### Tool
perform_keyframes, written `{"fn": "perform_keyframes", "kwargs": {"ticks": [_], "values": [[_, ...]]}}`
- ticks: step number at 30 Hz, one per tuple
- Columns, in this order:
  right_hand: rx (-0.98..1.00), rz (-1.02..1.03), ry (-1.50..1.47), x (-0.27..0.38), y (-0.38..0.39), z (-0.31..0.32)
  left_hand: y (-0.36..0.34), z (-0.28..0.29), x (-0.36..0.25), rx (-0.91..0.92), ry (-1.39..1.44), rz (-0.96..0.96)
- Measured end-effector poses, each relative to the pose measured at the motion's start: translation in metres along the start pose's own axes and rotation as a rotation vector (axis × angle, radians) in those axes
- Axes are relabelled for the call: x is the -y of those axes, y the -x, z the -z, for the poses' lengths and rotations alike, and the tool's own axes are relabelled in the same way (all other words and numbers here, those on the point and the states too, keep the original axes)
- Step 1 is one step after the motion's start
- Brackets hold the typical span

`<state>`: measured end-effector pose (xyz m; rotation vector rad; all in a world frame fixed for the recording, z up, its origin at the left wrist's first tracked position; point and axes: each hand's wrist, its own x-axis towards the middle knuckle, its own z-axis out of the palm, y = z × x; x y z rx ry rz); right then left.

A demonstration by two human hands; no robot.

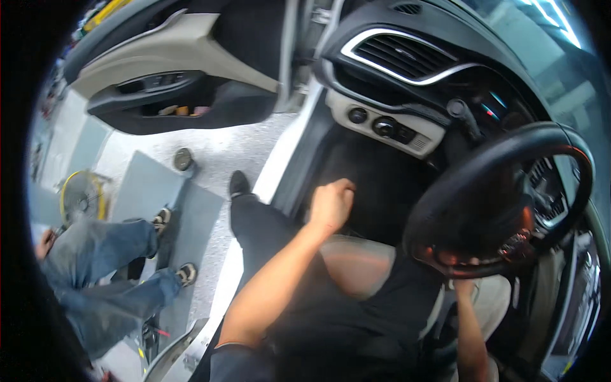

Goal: Repairing and inspecting parts of the steering column and air vents inside a vehicle.

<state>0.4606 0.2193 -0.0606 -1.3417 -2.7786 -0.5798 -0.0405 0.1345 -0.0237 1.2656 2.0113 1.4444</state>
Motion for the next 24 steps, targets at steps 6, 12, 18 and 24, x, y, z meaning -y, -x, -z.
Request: {"fn": "perform_keyframes", "kwargs": {"ticks": [6, 12, 18, 24], "values": [[0.129, -0.275, -0.185, 0.040, 0.004, 0.068, -0.005, 0.014, 0.015, 0.194, 0.107, 0.227], [-0.043, 0.015, -0.540, 0.178, -0.187, 0.005, -0.003, 0.030, 0.009, 0.104, -0.032, -0.024], [-0.059, 0.321, -0.897, 0.361, -0.274, -0.010, -0.003, 0.007, 0.020, 0.147, 0.366, 0.276], [-0.030, 0.235, -0.977, 0.342, -0.246, -0.023, 0.006, 0.020, 0.030, 0.141, 0.379, 0.284]]}}
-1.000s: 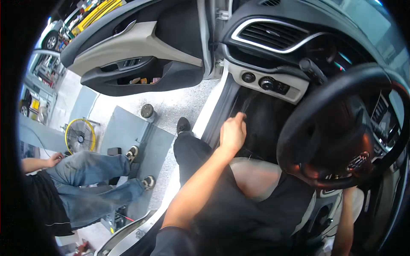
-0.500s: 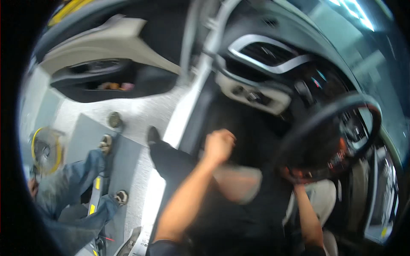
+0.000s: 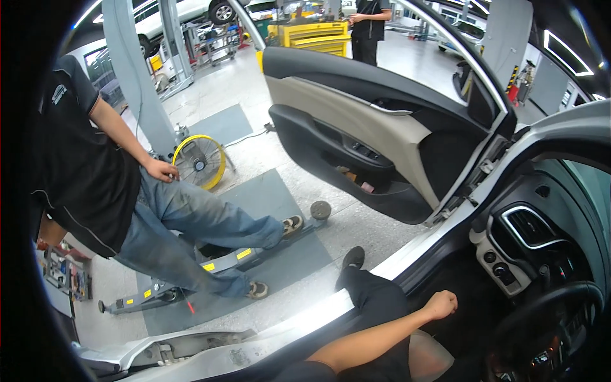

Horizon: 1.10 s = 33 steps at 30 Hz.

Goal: Repairing and inspecting parts of the steering column and air vents inside a vehicle.

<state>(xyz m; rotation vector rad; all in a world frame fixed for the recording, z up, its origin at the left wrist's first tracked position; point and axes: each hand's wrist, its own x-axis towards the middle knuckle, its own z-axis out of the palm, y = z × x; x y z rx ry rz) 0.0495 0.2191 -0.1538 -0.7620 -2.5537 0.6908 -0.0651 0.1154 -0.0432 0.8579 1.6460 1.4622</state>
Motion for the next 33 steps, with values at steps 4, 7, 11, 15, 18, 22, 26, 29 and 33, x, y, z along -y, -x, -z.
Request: {"fn": "perform_keyframes", "kwargs": {"ticks": [4, 7, 11, 15, 18, 22, 26, 29, 33], "values": [[-0.080, -0.087, -0.020, -0.026, 0.009, 0.027, -0.002, -0.016, -0.006, 0.097, 0.000, 0.039], [-0.156, -0.219, 0.010, -0.056, 0.049, 0.071, -0.007, -0.031, -0.005, 0.208, -0.224, -0.066], [-0.262, -0.551, 0.158, -0.073, 0.218, 0.189, -0.004, 0.012, 0.017, 0.156, -0.346, -0.086], [-0.416, -0.482, 0.137, -0.074, 0.201, 0.197, -0.011, 0.002, -0.005, 0.185, -0.021, 0.160], [-0.445, -0.442, 0.124, -0.063, 0.207, 0.201, -0.010, -0.005, -0.003, 0.199, -0.041, 0.200], [-0.368, -0.272, 0.404, -0.055, 0.208, 0.198, -0.009, -0.004, 0.007, 0.184, -0.060, 0.160], [-0.329, -0.426, 0.191, -0.043, 0.211, 0.201, -0.004, -0.004, 0.002, 0.178, -0.082, 0.143], [-0.347, -0.357, 0.363, -0.078, 0.225, 0.202, -0.008, -0.011, -0.011, 0.208, -0.060, 0.178], [-0.392, -0.358, 0.310, -0.075, 0.211, 0.191, -0.011, 0.000, -0.002, 0.163, -0.060, 0.147]]}}
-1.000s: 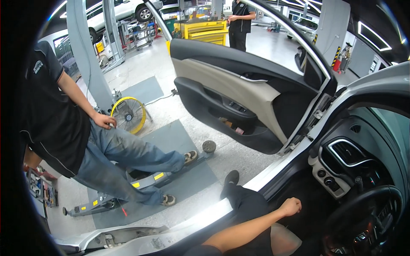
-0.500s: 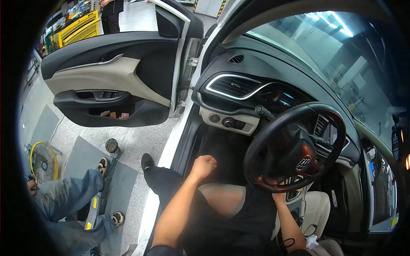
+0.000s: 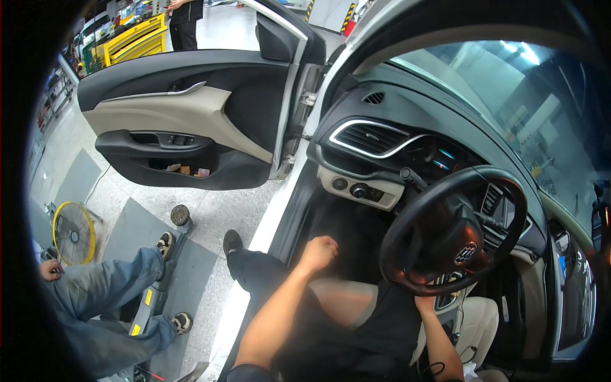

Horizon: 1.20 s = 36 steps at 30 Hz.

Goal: Repairing and inspecting parts of the steering column and air vents inside a vehicle.

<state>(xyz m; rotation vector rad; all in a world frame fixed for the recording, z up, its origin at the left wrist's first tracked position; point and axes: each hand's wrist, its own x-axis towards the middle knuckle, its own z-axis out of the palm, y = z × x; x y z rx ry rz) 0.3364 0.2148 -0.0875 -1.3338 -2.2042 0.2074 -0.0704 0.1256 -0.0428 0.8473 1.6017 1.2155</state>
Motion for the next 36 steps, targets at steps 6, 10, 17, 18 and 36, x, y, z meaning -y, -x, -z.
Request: {"fn": "perform_keyframes", "kwargs": {"ticks": [6, 10, 17, 18, 36], "values": [[0.453, -0.221, 0.280, 0.026, 0.006, 0.047, 0.017, -0.006, -0.015, -0.055, -0.166, -0.122], [0.029, 0.223, 0.450, 0.064, -0.001, 0.062, 0.000, -0.014, 0.000, 0.001, -0.086, -0.125], [0.056, 0.224, 0.279, 0.096, -0.010, 0.068, 0.006, -0.007, 0.004, -0.068, -0.061, -0.142], [0.026, 0.336, 0.375, 0.092, -0.008, 0.069, 0.010, -0.007, 0.004, -0.062, -0.044, -0.113], [0.252, -0.006, 0.203, 0.113, -0.001, 0.074, 0.006, 0.005, 0.003, -0.014, -0.011, 0.012]]}}
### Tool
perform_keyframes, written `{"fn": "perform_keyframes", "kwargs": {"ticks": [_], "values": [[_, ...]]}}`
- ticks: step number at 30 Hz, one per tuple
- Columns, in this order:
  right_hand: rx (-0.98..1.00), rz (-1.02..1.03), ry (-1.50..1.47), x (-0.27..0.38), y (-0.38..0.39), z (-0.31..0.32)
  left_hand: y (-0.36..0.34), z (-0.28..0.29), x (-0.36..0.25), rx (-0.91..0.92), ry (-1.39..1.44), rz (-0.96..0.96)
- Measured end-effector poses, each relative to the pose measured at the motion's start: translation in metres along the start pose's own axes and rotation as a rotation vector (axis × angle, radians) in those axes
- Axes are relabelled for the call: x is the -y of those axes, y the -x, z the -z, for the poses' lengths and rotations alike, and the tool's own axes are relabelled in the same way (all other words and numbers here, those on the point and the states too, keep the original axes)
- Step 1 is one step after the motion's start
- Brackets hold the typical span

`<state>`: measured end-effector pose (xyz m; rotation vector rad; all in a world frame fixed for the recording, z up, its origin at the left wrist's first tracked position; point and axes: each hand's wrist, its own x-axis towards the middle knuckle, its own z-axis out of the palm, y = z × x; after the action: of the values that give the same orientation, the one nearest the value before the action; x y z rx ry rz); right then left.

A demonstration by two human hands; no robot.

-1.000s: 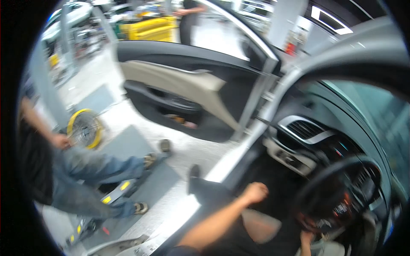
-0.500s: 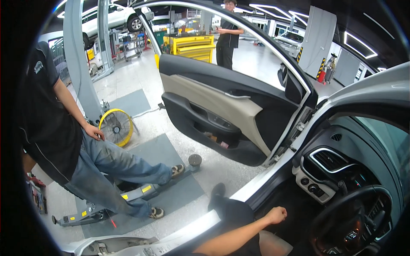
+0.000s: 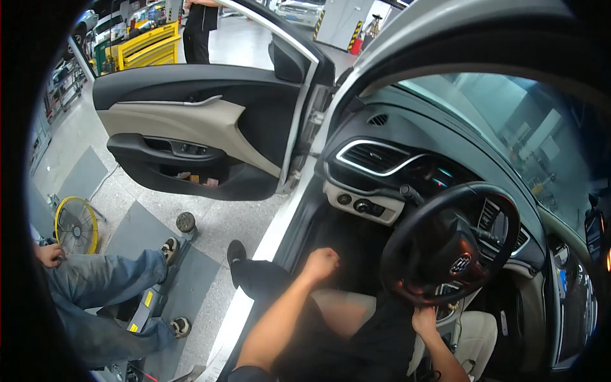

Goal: Repairing and inspecting parts of the steering column and air vents inside a vehicle.

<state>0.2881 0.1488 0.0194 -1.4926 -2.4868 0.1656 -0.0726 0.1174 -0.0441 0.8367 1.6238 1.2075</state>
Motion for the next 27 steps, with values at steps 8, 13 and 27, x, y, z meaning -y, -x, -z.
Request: {"fn": "perform_keyframes", "kwargs": {"ticks": [8, 13, 27], "values": [[0.257, 0.007, -0.215, 0.059, -0.004, 0.125, -0.008, 0.003, -0.079, -0.216, 0.291, -0.301], [-0.126, 0.176, -0.274, 0.099, -0.051, 0.199, -0.021, 0.022, -0.148, -0.269, 0.383, -0.384], [0.207, 0.131, -0.332, 0.105, -0.265, 0.179, -0.093, 0.012, -0.177, -0.270, 0.592, -0.222]]}}
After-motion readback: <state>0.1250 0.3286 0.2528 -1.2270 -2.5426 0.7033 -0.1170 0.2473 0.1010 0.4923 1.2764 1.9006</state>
